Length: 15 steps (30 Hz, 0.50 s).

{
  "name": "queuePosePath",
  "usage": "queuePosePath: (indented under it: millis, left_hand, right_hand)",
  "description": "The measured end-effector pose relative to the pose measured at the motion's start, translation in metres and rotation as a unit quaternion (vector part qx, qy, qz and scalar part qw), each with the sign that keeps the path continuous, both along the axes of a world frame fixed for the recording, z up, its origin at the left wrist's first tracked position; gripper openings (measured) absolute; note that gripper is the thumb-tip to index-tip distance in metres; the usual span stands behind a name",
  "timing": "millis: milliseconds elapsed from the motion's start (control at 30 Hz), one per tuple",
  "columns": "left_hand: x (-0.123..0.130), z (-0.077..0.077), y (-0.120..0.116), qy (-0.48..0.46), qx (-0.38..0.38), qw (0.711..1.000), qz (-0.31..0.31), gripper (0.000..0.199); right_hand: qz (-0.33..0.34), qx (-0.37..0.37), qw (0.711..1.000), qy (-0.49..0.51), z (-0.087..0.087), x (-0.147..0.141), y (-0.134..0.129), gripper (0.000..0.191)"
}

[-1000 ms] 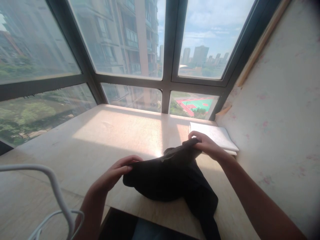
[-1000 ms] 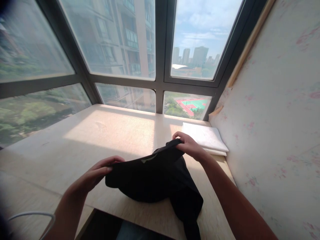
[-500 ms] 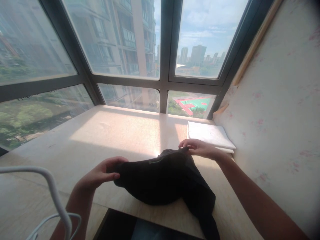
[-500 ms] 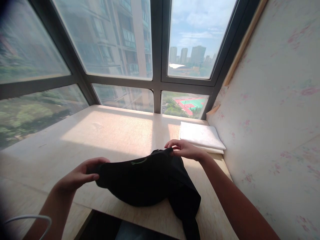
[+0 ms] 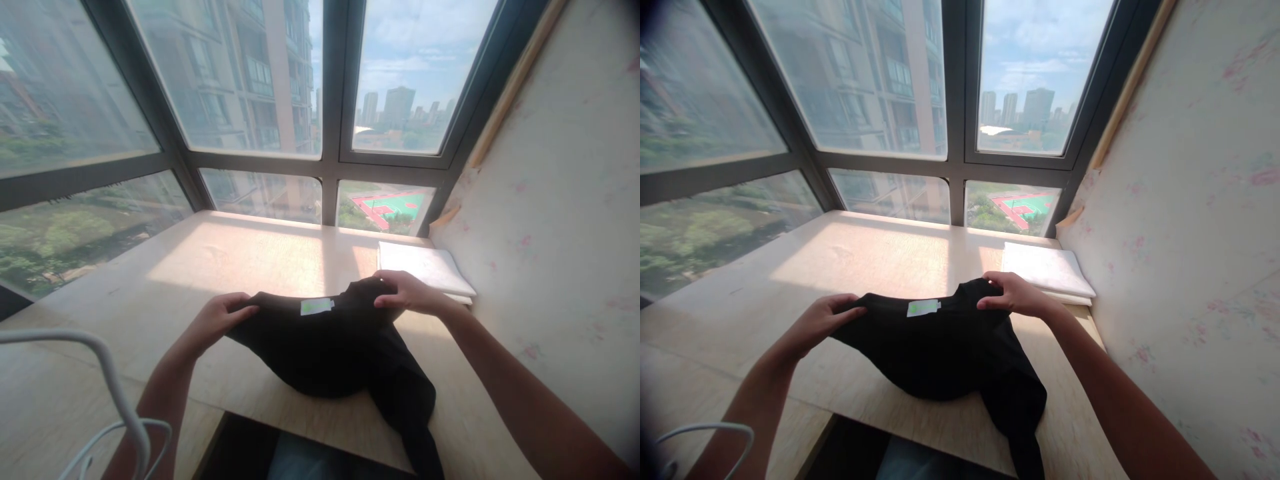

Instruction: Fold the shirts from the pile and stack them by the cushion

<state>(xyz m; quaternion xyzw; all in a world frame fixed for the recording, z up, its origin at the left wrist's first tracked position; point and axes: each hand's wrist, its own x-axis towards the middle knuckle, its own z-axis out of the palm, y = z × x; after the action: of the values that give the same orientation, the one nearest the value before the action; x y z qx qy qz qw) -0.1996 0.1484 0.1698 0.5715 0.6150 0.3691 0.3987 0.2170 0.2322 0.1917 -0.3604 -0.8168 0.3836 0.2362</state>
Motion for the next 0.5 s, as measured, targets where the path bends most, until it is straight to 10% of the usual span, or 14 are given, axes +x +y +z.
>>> queuePosePath:
  millis: [100,300,500]
  left_hand:
    - [0.000,0.004,0.009,0.023,0.027,0.999,-0.016,0.024]
    - [-0.003,0.029,0.025,0.037,0.087,0.994,-0.062,0.029]
    - [0.013,0.075,0.059,0.034,0.311,0.944,0.107,0.041]
  right_hand:
    - [0.054,-0.031,0.997,-0.040,0.014,0.009,-0.003,0.035]
    - [-0.070,0.064,0.993,0.067,0.036,0.016,0.002,0.038]
    - [-0.182,0.200,0.940,0.209,0.081,0.009,0.020,0.032]
